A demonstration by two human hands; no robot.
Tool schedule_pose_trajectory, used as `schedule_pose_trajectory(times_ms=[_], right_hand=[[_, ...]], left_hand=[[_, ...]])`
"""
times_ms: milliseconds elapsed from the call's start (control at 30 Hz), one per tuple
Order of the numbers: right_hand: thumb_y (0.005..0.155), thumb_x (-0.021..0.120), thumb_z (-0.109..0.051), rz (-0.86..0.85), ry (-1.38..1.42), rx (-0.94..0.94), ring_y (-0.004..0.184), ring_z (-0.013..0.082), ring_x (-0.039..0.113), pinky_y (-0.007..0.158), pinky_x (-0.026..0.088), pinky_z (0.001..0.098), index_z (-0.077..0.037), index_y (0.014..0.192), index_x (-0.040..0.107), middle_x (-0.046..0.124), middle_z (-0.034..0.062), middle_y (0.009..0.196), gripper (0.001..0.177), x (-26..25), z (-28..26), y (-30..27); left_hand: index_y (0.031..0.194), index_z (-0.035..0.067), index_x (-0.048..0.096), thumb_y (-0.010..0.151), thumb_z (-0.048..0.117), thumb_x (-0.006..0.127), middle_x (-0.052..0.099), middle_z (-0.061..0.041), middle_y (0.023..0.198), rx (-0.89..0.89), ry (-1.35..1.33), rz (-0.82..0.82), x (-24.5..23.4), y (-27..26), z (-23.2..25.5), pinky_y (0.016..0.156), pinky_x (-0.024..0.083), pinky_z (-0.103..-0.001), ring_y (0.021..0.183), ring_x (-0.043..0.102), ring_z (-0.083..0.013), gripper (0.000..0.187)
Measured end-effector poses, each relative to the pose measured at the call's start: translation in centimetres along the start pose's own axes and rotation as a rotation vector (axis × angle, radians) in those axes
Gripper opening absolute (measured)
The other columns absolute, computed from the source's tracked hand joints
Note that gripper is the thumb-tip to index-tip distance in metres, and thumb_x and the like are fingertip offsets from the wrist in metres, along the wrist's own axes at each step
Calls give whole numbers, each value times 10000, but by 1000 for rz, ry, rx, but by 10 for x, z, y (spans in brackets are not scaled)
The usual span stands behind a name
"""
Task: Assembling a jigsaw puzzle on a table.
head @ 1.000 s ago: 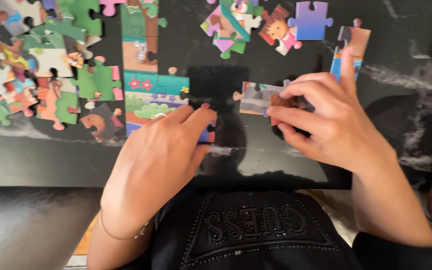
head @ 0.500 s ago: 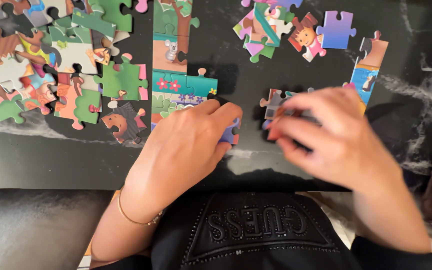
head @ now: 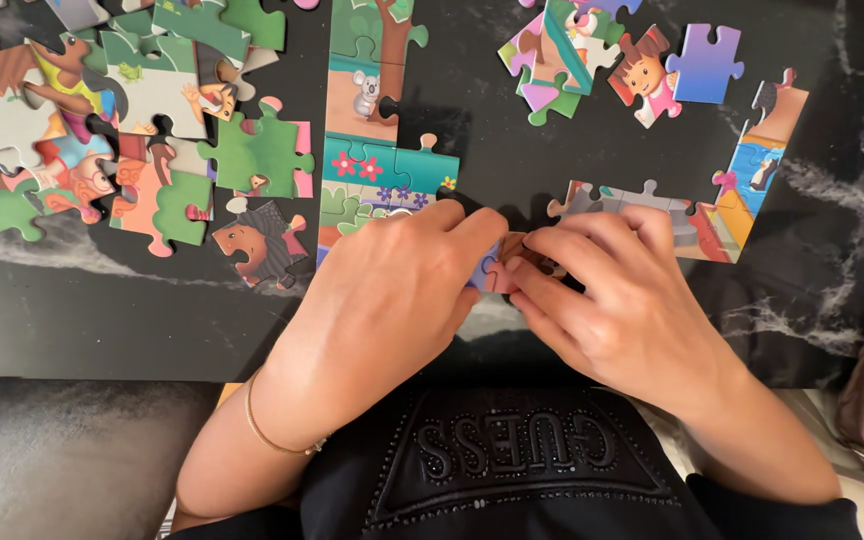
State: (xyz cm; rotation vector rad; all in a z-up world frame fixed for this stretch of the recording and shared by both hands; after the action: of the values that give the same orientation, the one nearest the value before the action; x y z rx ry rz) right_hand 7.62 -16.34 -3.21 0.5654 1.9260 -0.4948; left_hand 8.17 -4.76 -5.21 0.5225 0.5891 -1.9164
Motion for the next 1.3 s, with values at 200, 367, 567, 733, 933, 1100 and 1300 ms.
schedule_pose_trajectory(times_ms=[200,367,567,733,933,1100,1300], right_hand=[[772,836,-235,17,5,-17,1100,278,600,920,377,489,-133,1007,783,666,67,1145,262,-11,4,-2],[729,839,-241,102,-70,3,1110,307,600,917,403,450,-77,1074,766,653,119,1223,388,-33,47,-19],[796,861,-137,141,31,17,1101,294,647,1008,473,458,-68,1069,744,679,78,1151,305,-29,72,-44],[756,846,-117,165,91,20,1019,312,630,1043,491,493,-40,1040,731,655,94,1071,316,-29,75,-56],[716,830,-133,188,106,-18,1018,314,614,1033,478,521,-88,1033,756,644,92,1080,329,-24,65,-67],[742,832,-151,132,117,-5,1047,300,617,1082,435,554,-87,1049,752,645,83,1096,324,-22,72,-69],[723,828,-154,79,98,53,1025,280,618,1101,419,563,-109,1049,767,645,71,1075,335,-22,77,-79]], left_hand=[[904,58,582,810,221,802,654,-127,782,-36,41,53,5,9,7,503,495,-458,649,670,-371,290],[891,65,584,805,200,800,667,-140,754,-100,156,61,7,12,12,514,513,-469,657,680,-389,269],[881,66,592,818,206,780,674,-135,745,-131,323,17,14,20,24,510,526,-444,657,695,-353,243],[866,96,632,763,70,712,690,-90,757,-56,645,62,18,34,42,505,557,-371,696,728,-267,133],[782,107,648,793,96,698,693,-92,719,0,639,-105,36,52,45,505,563,-368,680,727,-279,53],[781,55,664,844,250,735,682,-149,741,-17,438,-131,34,56,41,528,555,-456,680,699,-379,217],[794,37,660,765,143,724,683,-166,782,-12,331,-155,34,59,33,559,540,-497,704,679,-416,127]])
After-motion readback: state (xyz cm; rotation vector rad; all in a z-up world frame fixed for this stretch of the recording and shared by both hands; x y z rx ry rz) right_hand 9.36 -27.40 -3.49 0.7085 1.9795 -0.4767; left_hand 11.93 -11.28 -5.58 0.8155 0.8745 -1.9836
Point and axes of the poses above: each hand's wrist, its own y-axis towards the middle knuckle, its own x-axis out of the palm, z = x × y, the point moved 9 cm from there along y, towards the middle knuckle
